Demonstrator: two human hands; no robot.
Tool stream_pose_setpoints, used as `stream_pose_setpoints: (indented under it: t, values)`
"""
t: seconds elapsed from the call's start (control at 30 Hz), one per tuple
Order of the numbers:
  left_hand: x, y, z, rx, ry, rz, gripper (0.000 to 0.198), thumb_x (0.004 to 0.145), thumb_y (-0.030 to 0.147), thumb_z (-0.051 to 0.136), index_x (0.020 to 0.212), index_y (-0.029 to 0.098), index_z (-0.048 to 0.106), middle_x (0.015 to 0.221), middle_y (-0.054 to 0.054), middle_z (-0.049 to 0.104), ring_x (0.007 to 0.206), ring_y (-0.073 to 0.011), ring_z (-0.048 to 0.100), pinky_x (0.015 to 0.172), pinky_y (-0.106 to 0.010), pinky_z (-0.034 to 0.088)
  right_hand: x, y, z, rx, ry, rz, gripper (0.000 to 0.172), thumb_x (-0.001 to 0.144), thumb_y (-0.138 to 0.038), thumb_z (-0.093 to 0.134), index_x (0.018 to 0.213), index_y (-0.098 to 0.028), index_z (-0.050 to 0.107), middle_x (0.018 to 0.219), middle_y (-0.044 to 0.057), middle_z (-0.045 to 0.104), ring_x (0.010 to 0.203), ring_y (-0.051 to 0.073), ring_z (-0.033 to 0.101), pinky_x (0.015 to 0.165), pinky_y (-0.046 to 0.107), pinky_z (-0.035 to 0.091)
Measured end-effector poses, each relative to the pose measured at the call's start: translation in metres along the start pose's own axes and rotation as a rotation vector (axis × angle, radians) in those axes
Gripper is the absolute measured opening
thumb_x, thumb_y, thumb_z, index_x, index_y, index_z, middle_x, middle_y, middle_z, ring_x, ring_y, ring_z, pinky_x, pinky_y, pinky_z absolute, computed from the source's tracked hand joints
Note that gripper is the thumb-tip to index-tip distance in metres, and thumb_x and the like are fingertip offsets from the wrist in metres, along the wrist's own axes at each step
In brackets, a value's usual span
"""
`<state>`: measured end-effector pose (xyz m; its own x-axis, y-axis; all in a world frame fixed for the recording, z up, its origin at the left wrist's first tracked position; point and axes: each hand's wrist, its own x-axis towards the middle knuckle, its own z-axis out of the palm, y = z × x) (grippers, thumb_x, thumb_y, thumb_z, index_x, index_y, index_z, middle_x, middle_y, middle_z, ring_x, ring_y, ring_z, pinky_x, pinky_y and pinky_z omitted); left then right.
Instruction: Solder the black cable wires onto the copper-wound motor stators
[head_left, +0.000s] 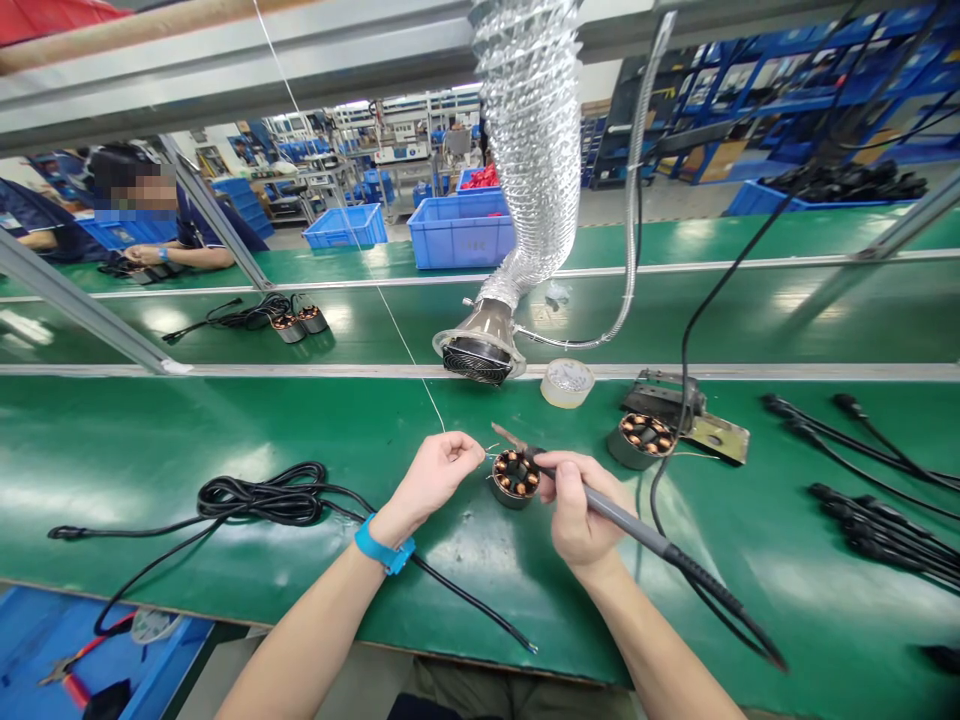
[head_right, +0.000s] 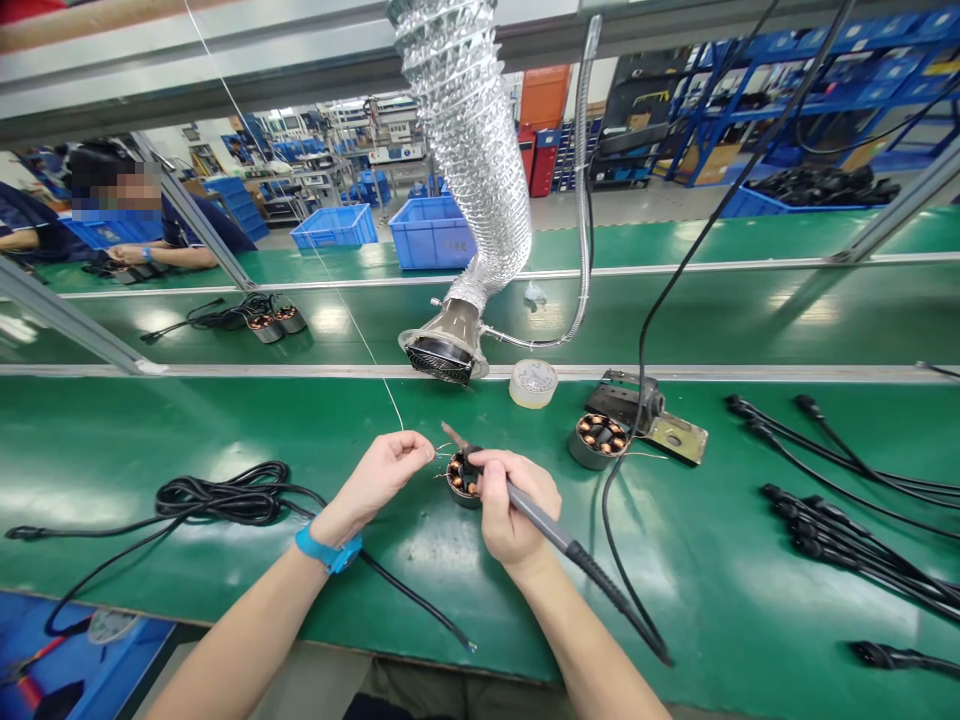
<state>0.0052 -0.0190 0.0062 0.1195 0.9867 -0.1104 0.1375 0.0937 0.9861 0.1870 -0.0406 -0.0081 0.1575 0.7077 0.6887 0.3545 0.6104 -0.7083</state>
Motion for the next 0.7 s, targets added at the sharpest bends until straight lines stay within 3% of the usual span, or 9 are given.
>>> stream_pose_setpoints:
  t: [0.17,0.37,0.7]
  values:
    - [-0.001,0.002,-0.001,-0.008,-0.019,0.015,0.027,0.079,0.038,0.065,0.075,0.012,0.063,0.064,0.003,0.052,0.059,-0.0086,0.041,0.059,-0.021,0.033,0.011,-0.004,0.009,-0.029,-0.140,-0.099,0.021,0.092,-0.015,0.053,0.108,-0.022,0.065,0.085,0.003,0.067,0.072,0.015,0.065,0.068,0.029,0.055]
    - [-0.002,0.000,-0.002,-0.019,-0.054,0.066,0.026,0.083,0.037,0.064,0.079,0.011,0.063,0.071,0.000,0.056,0.066,-0.0100,0.047,0.064,-0.021,0.038,0.012,0.004,0.018,-0.015,-0.310,-0.155,0.043,0.091,-0.009,0.056,0.130,-0.028,0.054,0.111,0.007,0.055,0.093,0.014,0.064,0.084,0.029,0.055]
    - [-0.004,0.003,-0.004,-0.082,-0.164,0.119,0.024,0.081,0.033,0.070,0.088,0.011,0.063,0.088,-0.006,0.066,0.084,-0.0161,0.061,0.081,-0.027,0.047,0.004,0.012,0.024,-0.024,-0.370,-0.200,0.049,0.092,-0.007,0.048,0.134,-0.033,0.050,0.110,0.005,0.052,0.097,0.015,0.062,0.088,0.030,0.055]
